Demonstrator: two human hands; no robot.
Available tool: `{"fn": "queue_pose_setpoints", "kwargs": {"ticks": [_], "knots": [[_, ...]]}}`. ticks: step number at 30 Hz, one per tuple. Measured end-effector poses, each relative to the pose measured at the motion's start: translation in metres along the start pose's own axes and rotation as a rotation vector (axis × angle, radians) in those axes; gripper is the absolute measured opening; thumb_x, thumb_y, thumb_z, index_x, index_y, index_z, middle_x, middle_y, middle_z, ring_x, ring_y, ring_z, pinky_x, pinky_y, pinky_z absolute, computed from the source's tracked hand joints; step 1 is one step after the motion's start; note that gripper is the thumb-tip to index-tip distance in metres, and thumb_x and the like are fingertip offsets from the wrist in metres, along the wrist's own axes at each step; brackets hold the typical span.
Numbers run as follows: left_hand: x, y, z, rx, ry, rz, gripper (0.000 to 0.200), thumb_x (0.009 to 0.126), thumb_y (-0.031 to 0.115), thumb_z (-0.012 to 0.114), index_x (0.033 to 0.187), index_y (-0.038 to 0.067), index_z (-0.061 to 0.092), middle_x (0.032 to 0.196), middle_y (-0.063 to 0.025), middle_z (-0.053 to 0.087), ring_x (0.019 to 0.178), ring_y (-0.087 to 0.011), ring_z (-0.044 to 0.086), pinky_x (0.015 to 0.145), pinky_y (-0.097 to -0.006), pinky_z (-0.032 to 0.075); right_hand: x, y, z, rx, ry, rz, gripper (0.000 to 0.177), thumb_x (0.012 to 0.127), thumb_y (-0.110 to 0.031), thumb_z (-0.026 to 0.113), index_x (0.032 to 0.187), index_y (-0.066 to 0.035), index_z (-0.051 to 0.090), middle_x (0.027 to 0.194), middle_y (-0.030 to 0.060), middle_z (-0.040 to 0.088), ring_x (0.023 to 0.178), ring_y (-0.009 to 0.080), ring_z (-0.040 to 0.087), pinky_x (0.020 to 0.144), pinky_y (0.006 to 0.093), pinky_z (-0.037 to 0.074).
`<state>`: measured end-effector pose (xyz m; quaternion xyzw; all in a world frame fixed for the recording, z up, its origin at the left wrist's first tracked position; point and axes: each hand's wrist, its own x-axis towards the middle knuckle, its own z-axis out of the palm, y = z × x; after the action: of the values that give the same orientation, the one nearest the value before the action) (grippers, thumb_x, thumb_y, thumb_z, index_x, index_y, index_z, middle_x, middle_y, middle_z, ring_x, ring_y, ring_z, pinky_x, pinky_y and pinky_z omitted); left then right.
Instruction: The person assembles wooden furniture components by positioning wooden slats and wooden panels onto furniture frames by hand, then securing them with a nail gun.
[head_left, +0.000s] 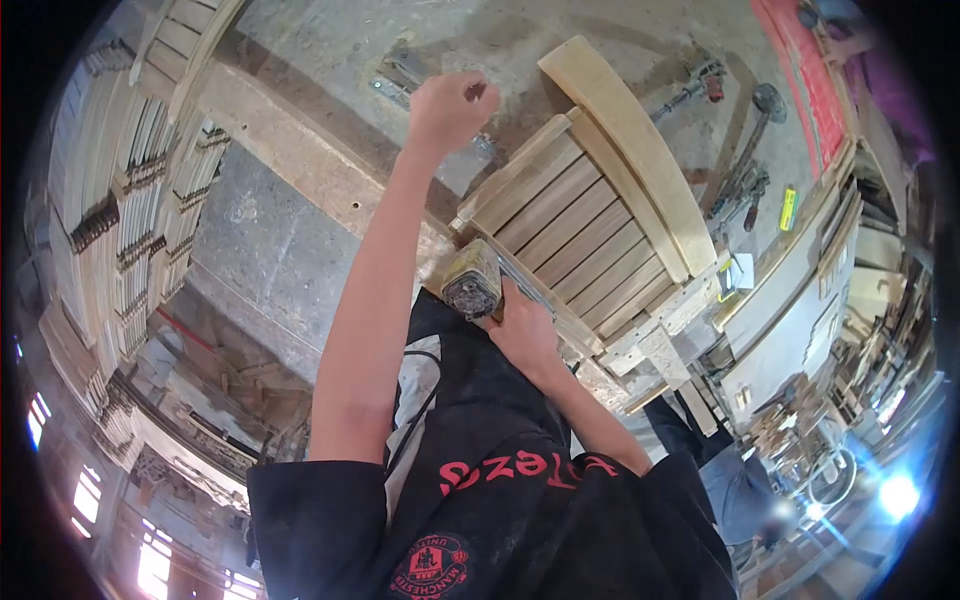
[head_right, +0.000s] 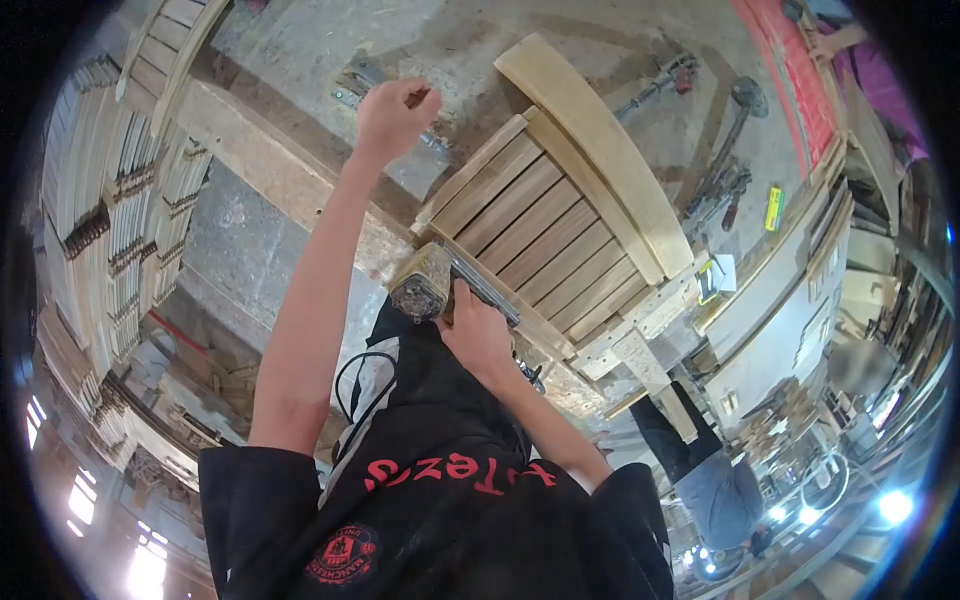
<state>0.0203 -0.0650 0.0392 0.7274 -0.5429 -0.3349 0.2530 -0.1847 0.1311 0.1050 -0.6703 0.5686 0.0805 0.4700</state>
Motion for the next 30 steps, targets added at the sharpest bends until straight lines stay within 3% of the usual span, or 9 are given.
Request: {"fn": "queue_pose_setpoints", "kwargs": {"ticks": [14,19,30], "knots": [[0.004,-0.005,0.003,0.043,0.032,0.024,0.028,0.08,0.035,0.061,0.085,0.009,0.071,0.075,-0.0092,0.069,0.073,-0.0304,0.065,0.07,-0.0383,0.051,-0.034,0.02,-0.011,-0.038,-0.007,0.001,0.057,0.076,-0.023,0.071,0.121,0.001,0.046,0.088,0.0241,0.066,0.08,0.0415,0.065,0.069,0.0487,0.053],[0.005,-0.005,0.002,0.015,-0.007,0.001,0.029,0.081,0.035,0.061,0.083,0.008,0.071,0.072,-0.0085,0.069,0.071,-0.0294,0.065,0.068,-0.0386,0.05,-0.064,0.06,0.0,-0.093,0.015,0.08,0.061,0.074,-0.024,0.072,0.125,-0.001,0.047,0.091,0.0235,0.066,0.08,0.0413,0.065,0.069,0.0482,0.053],[0.006,-0.008,0.005,0.034,0.011,-0.004,0.03,0.081,0.035,0.062,0.083,0.006,0.07,0.071,-0.009,0.068,0.068,-0.028,0.064,0.065,-0.0373,0.049,-0.07,0.068,0.002,-0.046,0.047,0.136,0.058,0.074,-0.023,0.071,0.122,-0.001,0.047,0.087,0.0231,0.066,0.079,0.042,0.065,0.069,0.0489,0.053]]}}
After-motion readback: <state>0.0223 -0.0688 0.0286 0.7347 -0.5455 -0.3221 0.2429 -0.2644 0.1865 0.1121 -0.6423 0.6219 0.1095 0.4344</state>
